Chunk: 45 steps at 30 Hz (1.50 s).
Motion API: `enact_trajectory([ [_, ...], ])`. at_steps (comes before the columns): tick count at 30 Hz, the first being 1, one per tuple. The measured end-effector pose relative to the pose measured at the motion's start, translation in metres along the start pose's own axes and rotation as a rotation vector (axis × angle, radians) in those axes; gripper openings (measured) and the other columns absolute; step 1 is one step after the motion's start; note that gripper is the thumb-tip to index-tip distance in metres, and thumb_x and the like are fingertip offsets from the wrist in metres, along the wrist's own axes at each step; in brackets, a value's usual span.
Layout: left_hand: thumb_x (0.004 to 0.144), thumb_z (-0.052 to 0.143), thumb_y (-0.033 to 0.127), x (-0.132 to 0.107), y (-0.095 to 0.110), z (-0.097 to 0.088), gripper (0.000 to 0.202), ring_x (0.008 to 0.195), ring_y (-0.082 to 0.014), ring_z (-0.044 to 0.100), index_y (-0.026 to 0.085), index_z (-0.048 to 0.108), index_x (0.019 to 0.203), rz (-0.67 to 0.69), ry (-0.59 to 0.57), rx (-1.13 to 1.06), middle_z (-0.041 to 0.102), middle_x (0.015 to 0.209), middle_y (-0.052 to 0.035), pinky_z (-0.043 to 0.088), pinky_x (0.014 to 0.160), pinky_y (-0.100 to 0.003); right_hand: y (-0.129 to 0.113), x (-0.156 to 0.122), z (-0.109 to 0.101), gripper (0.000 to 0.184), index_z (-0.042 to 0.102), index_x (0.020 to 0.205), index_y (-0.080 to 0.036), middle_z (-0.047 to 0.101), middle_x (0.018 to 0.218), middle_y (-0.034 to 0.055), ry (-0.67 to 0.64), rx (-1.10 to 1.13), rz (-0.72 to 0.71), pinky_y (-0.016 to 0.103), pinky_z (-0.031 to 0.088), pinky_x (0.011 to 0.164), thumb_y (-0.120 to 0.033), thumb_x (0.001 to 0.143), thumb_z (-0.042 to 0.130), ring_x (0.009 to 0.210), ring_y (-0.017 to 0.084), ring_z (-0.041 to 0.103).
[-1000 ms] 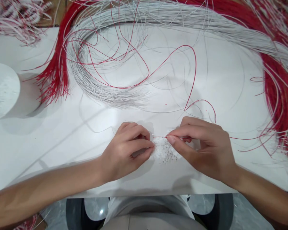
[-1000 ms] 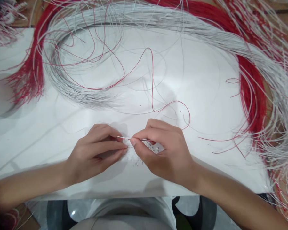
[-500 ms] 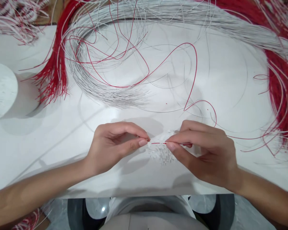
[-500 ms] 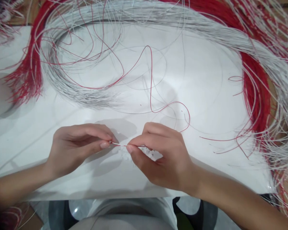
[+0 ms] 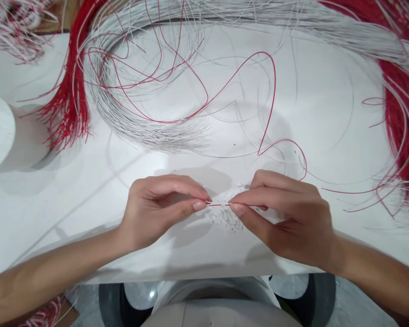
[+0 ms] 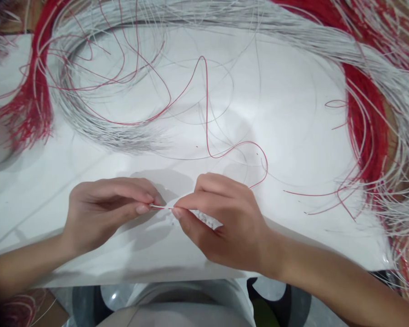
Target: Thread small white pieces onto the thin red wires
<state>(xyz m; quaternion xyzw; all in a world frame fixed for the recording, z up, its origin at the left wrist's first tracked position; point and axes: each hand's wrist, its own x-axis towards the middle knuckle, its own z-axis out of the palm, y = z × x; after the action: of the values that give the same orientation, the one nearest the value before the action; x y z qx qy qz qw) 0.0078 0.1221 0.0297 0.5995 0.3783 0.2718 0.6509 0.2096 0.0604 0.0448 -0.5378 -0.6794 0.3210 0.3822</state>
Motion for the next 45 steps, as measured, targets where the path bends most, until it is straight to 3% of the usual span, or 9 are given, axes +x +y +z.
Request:
enact_trajectory([
  [17, 0.070, 0.072, 0.003, 0.0032, -0.0007, -0.0010, 0.022, 0.067, -0.0157, 0.066, 0.020, 0.076, 0.082, 0.125, -0.095, 0.033, 0.073, 0.074, -0.0039, 0.055, 0.061, -0.025, -0.0003, -0.0009, 0.0008, 0.013, 0.065, 0.072, -0.019, 0.049, 0.058, -0.0026, -0.002, -0.040, 0.009, 0.020, 0.038, 0.049, -0.013, 0.083, 0.059, 0.053, 0.007, 0.045],
  [45, 0.073, 0.071, 0.006, 0.0025, 0.0003, 0.0008, 0.017, 0.067, -0.0165, 0.067, 0.021, 0.076, 0.079, 0.079, -0.074, 0.029, 0.074, 0.074, -0.0047, 0.056, 0.060, -0.026, -0.0013, -0.0001, -0.0007, 0.012, 0.065, 0.073, -0.018, 0.048, 0.058, -0.0035, 0.014, 0.000, 0.013, 0.020, 0.038, 0.048, -0.013, 0.082, 0.059, 0.051, 0.007, 0.044],
])
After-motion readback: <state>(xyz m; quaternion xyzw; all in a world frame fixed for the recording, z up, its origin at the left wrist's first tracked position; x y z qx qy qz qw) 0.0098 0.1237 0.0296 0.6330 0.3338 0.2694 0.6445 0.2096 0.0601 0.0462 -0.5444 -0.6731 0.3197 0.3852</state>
